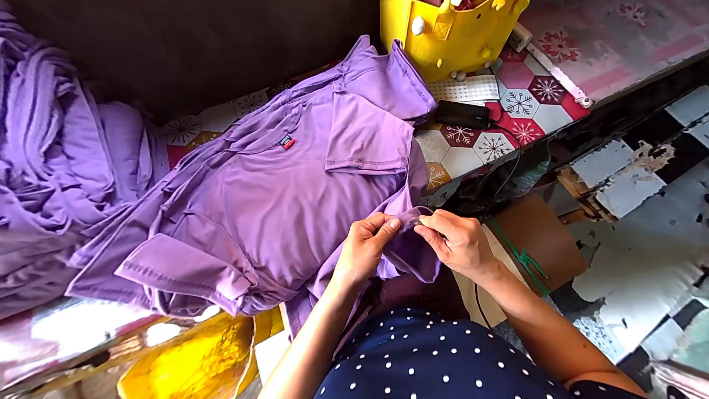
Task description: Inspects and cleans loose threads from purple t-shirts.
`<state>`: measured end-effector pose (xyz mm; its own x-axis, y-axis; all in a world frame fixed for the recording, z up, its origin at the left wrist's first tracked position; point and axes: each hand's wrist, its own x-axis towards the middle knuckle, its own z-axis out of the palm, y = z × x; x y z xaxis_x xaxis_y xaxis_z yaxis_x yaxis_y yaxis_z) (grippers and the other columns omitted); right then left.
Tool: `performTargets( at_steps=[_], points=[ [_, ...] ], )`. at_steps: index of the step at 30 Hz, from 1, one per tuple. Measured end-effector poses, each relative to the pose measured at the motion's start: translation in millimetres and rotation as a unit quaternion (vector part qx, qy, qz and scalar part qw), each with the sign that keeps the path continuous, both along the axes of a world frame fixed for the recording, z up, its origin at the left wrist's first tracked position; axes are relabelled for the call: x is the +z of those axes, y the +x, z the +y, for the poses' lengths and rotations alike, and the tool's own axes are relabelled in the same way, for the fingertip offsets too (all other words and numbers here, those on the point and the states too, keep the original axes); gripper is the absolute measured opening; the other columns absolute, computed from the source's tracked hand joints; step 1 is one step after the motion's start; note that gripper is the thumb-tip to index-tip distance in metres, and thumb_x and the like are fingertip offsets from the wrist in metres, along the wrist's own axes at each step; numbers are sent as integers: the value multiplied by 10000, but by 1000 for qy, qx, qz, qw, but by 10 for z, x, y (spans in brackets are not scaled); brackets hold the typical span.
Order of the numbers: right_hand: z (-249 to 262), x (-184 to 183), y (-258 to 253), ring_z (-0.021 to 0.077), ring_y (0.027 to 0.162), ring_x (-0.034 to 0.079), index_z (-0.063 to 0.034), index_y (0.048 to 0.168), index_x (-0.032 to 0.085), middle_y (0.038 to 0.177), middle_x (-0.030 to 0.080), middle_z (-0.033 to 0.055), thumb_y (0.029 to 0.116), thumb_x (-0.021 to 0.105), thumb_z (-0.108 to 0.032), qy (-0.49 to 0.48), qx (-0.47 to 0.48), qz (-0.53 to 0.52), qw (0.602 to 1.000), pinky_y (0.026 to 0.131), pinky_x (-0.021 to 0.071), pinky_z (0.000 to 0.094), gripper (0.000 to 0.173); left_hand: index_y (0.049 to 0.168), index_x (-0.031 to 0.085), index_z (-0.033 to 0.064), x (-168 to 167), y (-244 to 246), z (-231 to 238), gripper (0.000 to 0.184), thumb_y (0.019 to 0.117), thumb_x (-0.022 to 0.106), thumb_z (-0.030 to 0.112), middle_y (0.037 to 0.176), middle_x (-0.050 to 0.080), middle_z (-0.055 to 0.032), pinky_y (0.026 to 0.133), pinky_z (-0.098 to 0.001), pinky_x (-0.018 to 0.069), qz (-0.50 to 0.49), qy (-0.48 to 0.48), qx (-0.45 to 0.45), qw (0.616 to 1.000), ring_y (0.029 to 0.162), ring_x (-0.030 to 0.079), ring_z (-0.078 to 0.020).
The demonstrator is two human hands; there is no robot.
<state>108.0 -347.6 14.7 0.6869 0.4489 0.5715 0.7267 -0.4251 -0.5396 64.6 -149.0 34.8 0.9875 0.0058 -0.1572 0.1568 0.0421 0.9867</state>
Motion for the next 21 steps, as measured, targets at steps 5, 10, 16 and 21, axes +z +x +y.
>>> performTargets(
  at_steps=[5, 10, 16, 21],
  points=[
    [-39, 66, 32, 148, 626, 639, -4, 936, 735, 747, 666, 86, 1017, 624, -270, -35, 16, 0, 999, 532, 510, 271, 299, 828, 704, 99, -6, 8, -15, 247, 1022, 552, 93, 723, 646, 61, 680, -197, 515, -6, 10, -5, 1000, 688, 605, -7],
    [-62, 108, 73, 160, 604, 622, -18, 919, 731, 729, 641, 77, 1020, 612, -287, -65, 38, 4, 997, 506, 493, 291, 312, 813, 705, 104, -21, 11, -6, 247, 1017, 564, 108, 758, 621, 65, 672, -193, 504, -33, 48, -15, 998, 702, 589, -11],
    [-46, 102, 78, 151, 586, 603, -30, 876, 737, 702, 628, 65, 1020, 615, -264, -59, 40, -9, 997, 496, 472, 281, 302, 809, 709, 101, -20, 13, -13, 244, 1012, 575, 109, 775, 615, 64, 679, -185, 499, -41, 65, -15, 997, 718, 586, -8],
    [-57, 57, 62, 121, 641, 637, -10, 900, 735, 745, 674, 74, 1010, 636, -223, -11, 31, 24, 999, 559, 517, 254, 260, 816, 709, 96, -18, 5, -19, 254, 1019, 556, 89, 740, 633, 59, 663, -192, 503, -25, 39, -1, 999, 688, 590, -9]
  ],
)
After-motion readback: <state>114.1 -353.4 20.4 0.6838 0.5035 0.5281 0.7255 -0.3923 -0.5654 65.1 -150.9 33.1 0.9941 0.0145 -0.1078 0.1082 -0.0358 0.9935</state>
